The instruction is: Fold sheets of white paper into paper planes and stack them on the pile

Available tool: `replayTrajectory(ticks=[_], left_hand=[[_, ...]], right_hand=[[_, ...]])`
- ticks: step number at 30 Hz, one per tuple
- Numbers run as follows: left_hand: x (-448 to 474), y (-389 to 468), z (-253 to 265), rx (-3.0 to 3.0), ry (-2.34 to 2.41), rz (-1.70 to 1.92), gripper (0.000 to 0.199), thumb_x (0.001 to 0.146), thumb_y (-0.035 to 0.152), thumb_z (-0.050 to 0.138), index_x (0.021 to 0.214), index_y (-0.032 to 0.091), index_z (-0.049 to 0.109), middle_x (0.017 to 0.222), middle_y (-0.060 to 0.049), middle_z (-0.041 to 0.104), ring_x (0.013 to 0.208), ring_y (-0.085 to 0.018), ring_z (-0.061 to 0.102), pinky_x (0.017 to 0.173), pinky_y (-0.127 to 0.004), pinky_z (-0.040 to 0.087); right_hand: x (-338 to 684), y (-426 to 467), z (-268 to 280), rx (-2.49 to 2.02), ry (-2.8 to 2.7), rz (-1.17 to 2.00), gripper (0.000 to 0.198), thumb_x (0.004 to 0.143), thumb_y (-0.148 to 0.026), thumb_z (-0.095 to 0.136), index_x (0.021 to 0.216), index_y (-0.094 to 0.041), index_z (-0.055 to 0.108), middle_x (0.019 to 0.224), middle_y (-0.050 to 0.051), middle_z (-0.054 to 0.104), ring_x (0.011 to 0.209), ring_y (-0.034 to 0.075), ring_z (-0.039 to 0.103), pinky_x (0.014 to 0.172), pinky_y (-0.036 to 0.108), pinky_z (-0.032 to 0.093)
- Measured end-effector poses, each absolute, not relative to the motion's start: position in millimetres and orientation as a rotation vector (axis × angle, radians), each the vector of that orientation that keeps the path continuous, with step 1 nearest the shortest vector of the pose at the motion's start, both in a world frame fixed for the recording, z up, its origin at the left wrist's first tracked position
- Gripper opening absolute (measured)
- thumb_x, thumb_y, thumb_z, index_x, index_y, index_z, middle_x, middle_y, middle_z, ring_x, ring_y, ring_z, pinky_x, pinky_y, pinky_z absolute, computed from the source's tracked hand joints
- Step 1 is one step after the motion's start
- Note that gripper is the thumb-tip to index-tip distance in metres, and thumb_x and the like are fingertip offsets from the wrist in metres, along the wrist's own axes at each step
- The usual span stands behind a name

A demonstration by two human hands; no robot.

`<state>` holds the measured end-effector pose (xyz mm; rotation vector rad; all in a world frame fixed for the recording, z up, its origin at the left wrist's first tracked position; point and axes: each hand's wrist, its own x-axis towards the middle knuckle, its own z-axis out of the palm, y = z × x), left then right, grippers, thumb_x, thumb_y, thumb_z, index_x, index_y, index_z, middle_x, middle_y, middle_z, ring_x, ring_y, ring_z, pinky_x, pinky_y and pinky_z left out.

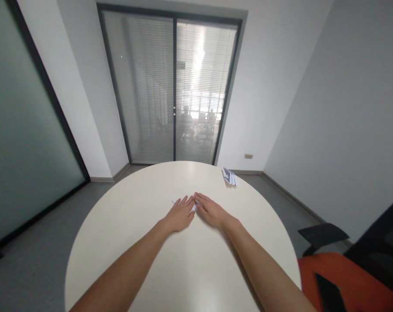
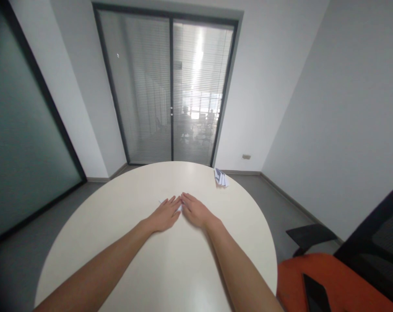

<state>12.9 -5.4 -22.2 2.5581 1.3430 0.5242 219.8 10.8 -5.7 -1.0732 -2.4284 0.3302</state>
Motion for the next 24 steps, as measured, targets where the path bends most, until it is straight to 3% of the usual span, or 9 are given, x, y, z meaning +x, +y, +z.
replayTrajectory(ticks=[5,9,18,24], left_hand=[[12,-4,-23,2.522,1.439,0.448,0.06,0.098,0.037,0.034,0.152,0.012,0.034,0.161,-0.018,0.027,0.151,-0.032,0.021,0.12,-0.052,0.018],[12,-8,-13,2.516,1.528,0.318,0.061,0.099,0.036,0.03,0.154,0.01,0.03,0.162,-0.018,0.023,0.151,-0.033,0.018,0.12,-0.053,0.018],[11,-12,-3,2.583,1.567,0.154,0.058,0.102,0.039,0.026,0.157,0.022,0.026,0.165,-0.008,0.02,0.152,-0.032,0.016,0.121,-0.052,0.019],[15,-12,-7,2.558,1.626,0.131,0.06,0.103,0.043,0.02,0.158,0.018,0.023,0.166,-0.008,0.014,0.153,-0.032,0.01,0.122,-0.054,0.015]], right_hand=[[211,4,-11,-1.43,-2.549,0.502,0.064,0.102,-0.047,0.03,0.157,-0.014,0.027,0.163,0.014,0.019,0.152,0.033,0.013,0.121,0.058,0.016],[210,-1,-2,-1.482,-2.57,0.484,0.064,0.102,-0.046,0.028,0.159,-0.017,0.023,0.164,0.01,0.015,0.152,0.032,0.009,0.122,0.057,0.014],[205,-8,13,-1.648,-2.642,0.444,0.067,0.101,-0.05,0.014,0.16,-0.02,0.014,0.167,0.002,0.006,0.153,0.028,-0.001,0.123,0.052,0.006],[198,-9,12,-1.849,-2.564,0.438,0.071,0.1,-0.053,0.014,0.161,-0.017,0.006,0.167,0.001,-0.001,0.153,0.029,-0.004,0.123,0.052,0.002]])
